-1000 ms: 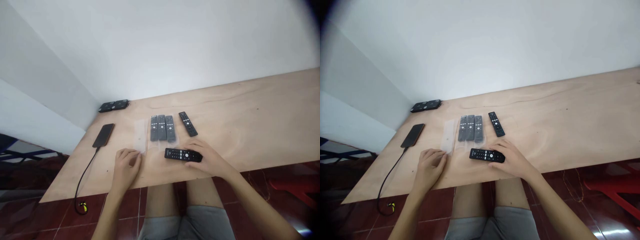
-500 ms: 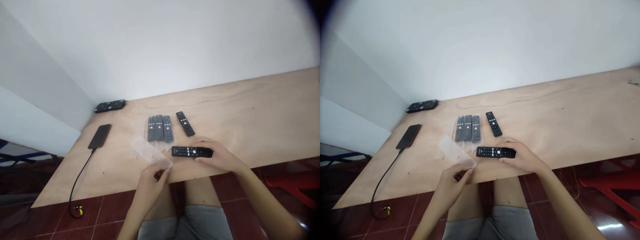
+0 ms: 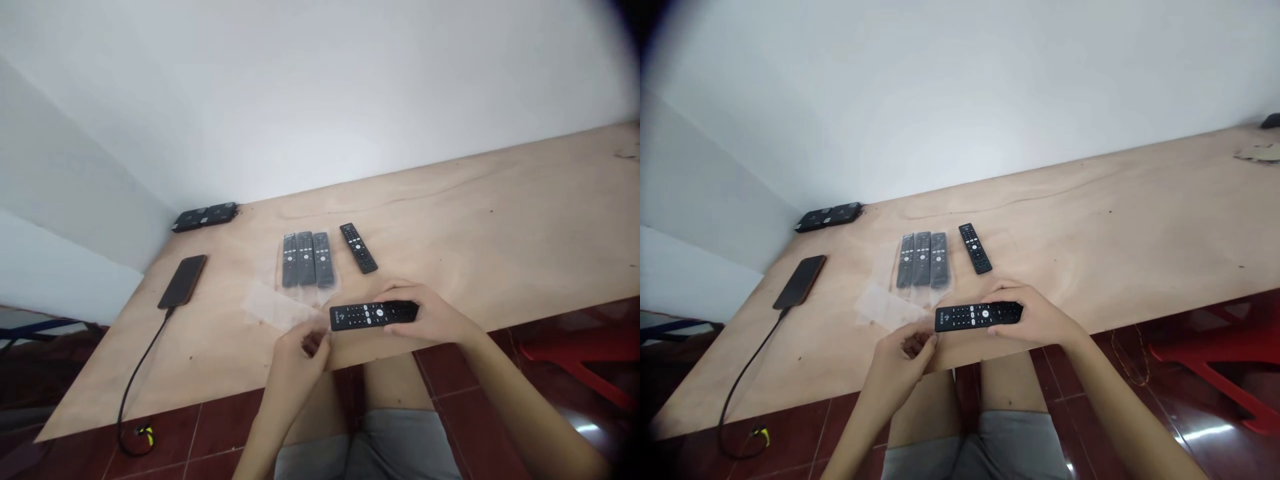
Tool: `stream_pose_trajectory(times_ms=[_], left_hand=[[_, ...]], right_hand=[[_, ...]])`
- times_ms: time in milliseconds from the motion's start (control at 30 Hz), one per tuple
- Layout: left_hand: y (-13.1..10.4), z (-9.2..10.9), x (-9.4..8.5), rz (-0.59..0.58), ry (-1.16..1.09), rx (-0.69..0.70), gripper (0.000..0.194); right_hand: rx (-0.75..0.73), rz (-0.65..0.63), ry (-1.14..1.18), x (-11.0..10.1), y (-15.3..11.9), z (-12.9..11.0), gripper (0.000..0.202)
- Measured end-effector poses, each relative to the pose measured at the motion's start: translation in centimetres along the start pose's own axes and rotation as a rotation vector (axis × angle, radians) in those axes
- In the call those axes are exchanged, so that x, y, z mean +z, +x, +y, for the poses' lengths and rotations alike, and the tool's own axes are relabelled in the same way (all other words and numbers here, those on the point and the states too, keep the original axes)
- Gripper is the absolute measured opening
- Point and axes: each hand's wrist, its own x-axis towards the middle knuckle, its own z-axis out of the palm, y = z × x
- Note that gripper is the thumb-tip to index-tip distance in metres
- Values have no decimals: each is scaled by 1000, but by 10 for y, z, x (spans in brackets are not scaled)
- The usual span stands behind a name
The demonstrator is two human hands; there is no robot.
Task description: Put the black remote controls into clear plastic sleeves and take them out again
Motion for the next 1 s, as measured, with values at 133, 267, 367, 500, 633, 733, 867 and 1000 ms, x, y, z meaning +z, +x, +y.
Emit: stream_pose_trajectory(times_ms=[133, 267, 367, 500, 633, 733, 867, 1000], left_hand=[[-1, -3, 7, 32, -138, -70, 22], [-6, -6, 15, 62, -248, -138, 31], [-8, -4, 17, 121, -222, -68, 27], [-7, 0, 14, 153, -130, 48, 22], [-4, -2, 4, 17, -71, 162, 23], [1, -5, -3, -24, 34, 261, 21], [11, -10, -10, 20, 228, 412, 30], [18, -14, -13, -13, 253, 532, 44]], right_hand=[[-5, -46, 19, 2, -1, 3, 40], [-10, -56, 9, 3, 0, 3, 41], [8, -47, -15, 4, 1, 1, 41], [13, -44, -35, 5, 1, 0, 38], [4, -19, -54, 5, 1, 1, 40], [-20, -22, -89, 6, 2, 2, 42], [-55, -32, -137, 9, 4, 4, 45], [-65, -44, -177, 11, 4, 5, 46]])
